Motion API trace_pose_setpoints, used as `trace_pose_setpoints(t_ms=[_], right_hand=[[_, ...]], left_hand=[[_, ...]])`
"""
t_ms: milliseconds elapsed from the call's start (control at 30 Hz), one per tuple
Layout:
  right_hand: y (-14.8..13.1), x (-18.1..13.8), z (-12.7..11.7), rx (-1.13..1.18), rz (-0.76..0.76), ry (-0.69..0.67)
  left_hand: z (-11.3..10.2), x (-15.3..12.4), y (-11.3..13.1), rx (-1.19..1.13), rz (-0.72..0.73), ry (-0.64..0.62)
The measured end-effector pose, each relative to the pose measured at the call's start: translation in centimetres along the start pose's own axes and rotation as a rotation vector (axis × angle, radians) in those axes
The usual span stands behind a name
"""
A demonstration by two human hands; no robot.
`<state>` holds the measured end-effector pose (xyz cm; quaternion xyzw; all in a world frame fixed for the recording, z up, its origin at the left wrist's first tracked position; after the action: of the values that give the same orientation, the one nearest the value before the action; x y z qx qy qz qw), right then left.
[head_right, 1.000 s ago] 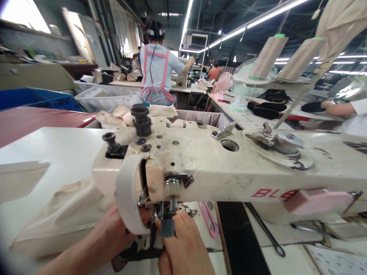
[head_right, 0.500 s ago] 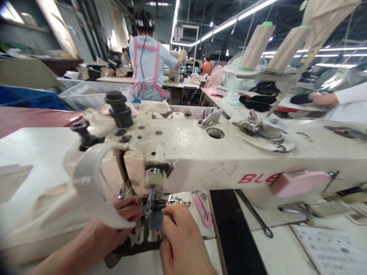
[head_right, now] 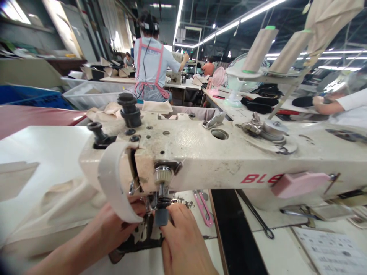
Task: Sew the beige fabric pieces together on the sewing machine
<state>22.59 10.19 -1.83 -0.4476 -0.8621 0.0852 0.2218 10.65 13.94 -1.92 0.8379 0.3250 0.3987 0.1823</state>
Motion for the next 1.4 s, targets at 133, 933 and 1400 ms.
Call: trace_pose_setpoints(t_ms=[133, 933, 1400], right_hand=[[-0.2, -0.2, 0.6, -0.023, -0.025, -0.029], [-0.4, 0.1, 0.6, -0.146, 0.004, 0.025], [-0.5, 0.4, 0.6, -0.22, 0.021, 0.083]], left_hand=[[-0.4, 0.0, 0.2, 0.025, 0.009, 0.067], [-0.3, -0.5, -2.2, -0.105, -0.258, 0.15], [-0.2, -0.6, -3.0, -0.007, -0.331, 0.219]])
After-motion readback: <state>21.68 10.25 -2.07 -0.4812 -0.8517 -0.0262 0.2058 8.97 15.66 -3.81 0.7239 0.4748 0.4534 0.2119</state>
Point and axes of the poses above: each hand's wrist, its own x-axis towards the middle knuckle, its own z-axis out of the palm, y = z × x, the point moved 9 cm from there along x, towards the middle knuckle, and after that the axes turned 3 degrees about -x, right-handed, at the moved point
